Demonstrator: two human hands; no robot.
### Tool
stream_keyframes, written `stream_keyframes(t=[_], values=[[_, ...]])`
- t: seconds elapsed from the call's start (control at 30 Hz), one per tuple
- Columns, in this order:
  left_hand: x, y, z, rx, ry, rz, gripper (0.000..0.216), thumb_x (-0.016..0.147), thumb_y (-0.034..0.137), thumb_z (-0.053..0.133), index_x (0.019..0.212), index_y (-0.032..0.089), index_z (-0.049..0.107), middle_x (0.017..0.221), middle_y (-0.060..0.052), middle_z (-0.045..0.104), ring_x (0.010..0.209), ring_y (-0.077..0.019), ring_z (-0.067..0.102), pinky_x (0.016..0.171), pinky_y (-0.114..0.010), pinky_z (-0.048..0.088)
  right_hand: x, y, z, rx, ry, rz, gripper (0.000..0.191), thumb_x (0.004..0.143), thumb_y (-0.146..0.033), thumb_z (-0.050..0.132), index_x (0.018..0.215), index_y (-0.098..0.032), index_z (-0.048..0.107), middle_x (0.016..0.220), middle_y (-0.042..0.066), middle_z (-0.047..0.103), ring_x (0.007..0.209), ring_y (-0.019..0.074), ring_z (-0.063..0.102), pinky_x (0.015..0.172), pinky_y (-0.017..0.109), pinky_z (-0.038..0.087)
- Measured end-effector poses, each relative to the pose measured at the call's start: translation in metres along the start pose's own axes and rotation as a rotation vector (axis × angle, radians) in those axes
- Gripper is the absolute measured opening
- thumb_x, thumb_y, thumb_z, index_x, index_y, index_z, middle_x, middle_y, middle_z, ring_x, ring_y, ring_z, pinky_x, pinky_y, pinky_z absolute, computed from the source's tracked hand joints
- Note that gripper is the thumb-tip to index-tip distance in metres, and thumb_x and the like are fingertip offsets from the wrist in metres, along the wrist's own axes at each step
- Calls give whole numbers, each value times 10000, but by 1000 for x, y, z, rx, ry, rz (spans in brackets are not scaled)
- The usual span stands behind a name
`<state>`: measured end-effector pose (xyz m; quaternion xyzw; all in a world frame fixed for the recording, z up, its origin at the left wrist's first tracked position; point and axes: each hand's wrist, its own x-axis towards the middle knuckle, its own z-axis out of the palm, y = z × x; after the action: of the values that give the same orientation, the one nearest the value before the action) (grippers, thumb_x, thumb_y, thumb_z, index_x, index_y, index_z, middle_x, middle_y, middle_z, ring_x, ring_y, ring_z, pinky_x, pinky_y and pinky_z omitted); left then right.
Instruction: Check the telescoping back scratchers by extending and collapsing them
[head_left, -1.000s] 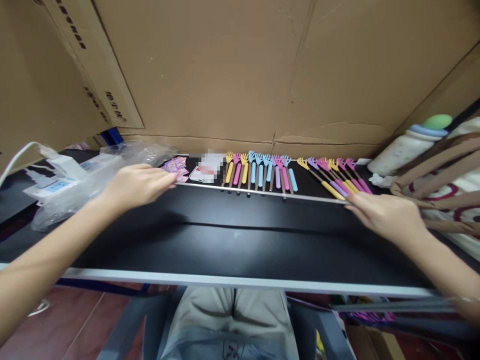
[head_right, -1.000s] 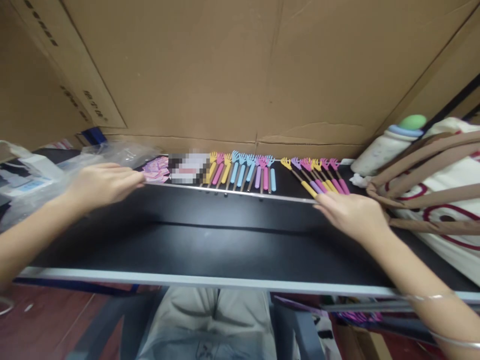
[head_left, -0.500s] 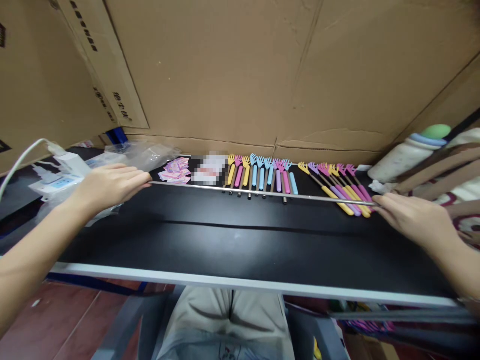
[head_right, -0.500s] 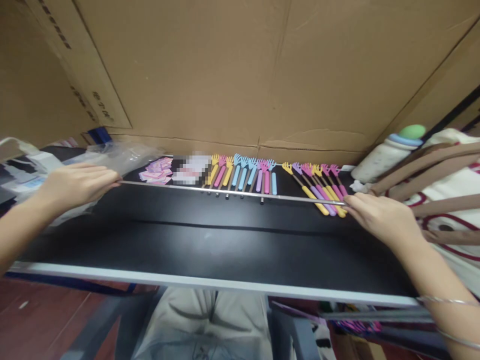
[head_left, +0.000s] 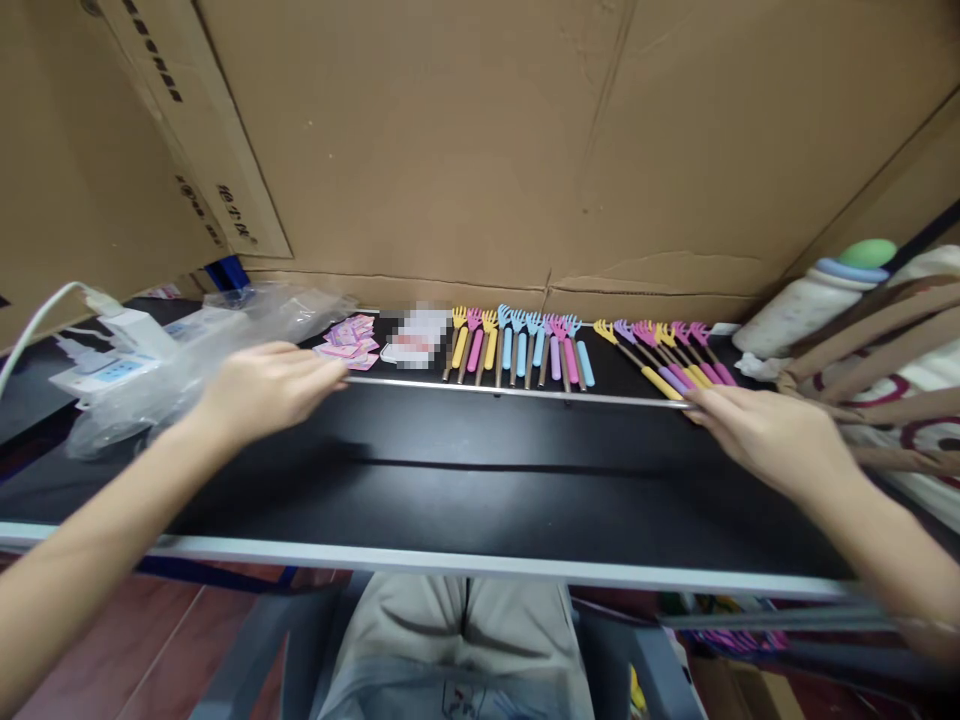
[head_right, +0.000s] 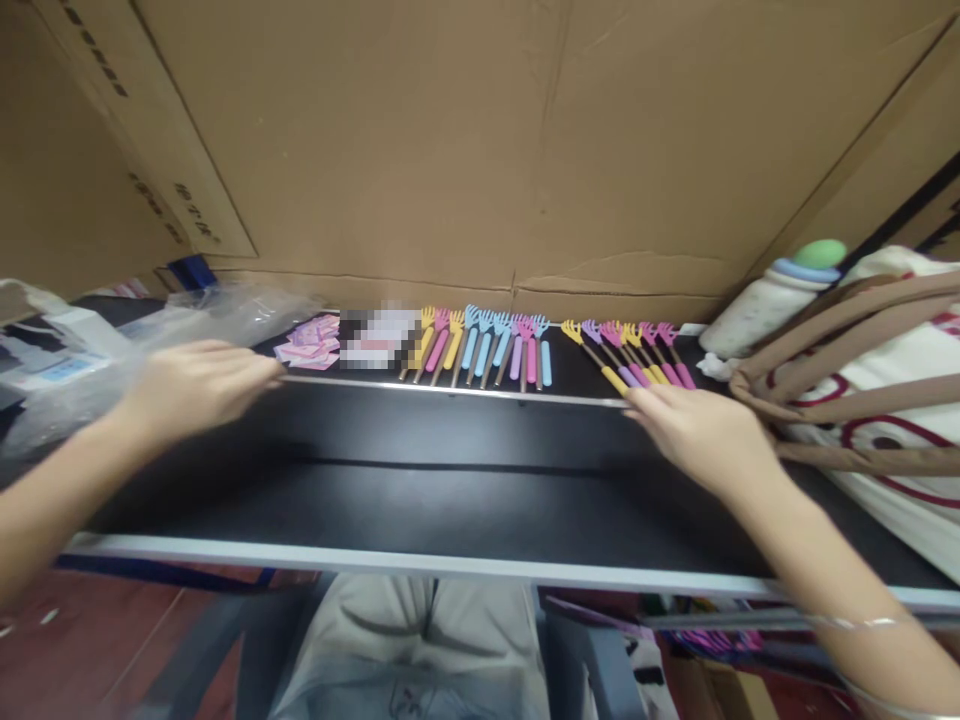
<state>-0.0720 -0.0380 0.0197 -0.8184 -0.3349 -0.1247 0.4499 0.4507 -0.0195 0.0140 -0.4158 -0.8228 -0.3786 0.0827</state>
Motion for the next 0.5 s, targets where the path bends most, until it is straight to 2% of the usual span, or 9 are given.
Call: stream_keyframes(t=[0.1,0.2,0.33,0.5], values=[[37,38,-5,-119,86,36,301,975,226,420,704,199,548,572,33,637,515,-127,553,568,-250,363,37,-57,-22,68,110,-134,273,974,-309,447,820,-187,637,676,16,652,566,124,542,554,265,264],[66,64,-9,-155,84,34,313,969,205,421,674,191,527,509,31,569,443,-122,497,538,-260,325,64,-99,-33,126,116,-140,307,992,-274,397,788,-175,605,604,-3,593,499,109,491,542,269,231],[85,80,-8,-211,79,35,279,959,195,441,689,185,511,509,27,563,444,-123,514,535,-260,311,81,-126,-36,163,77,-110,321,997,-285,378,786,-172,591,608,-4,590,476,107,489,510,271,186],[93,94,-4,-333,44,33,221,954,193,474,737,173,514,540,26,595,463,-125,546,545,-259,315,93,-140,-40,211,-44,-97,306,995,-302,383,834,-171,609,630,9,612,479,107,506,505,274,153]])
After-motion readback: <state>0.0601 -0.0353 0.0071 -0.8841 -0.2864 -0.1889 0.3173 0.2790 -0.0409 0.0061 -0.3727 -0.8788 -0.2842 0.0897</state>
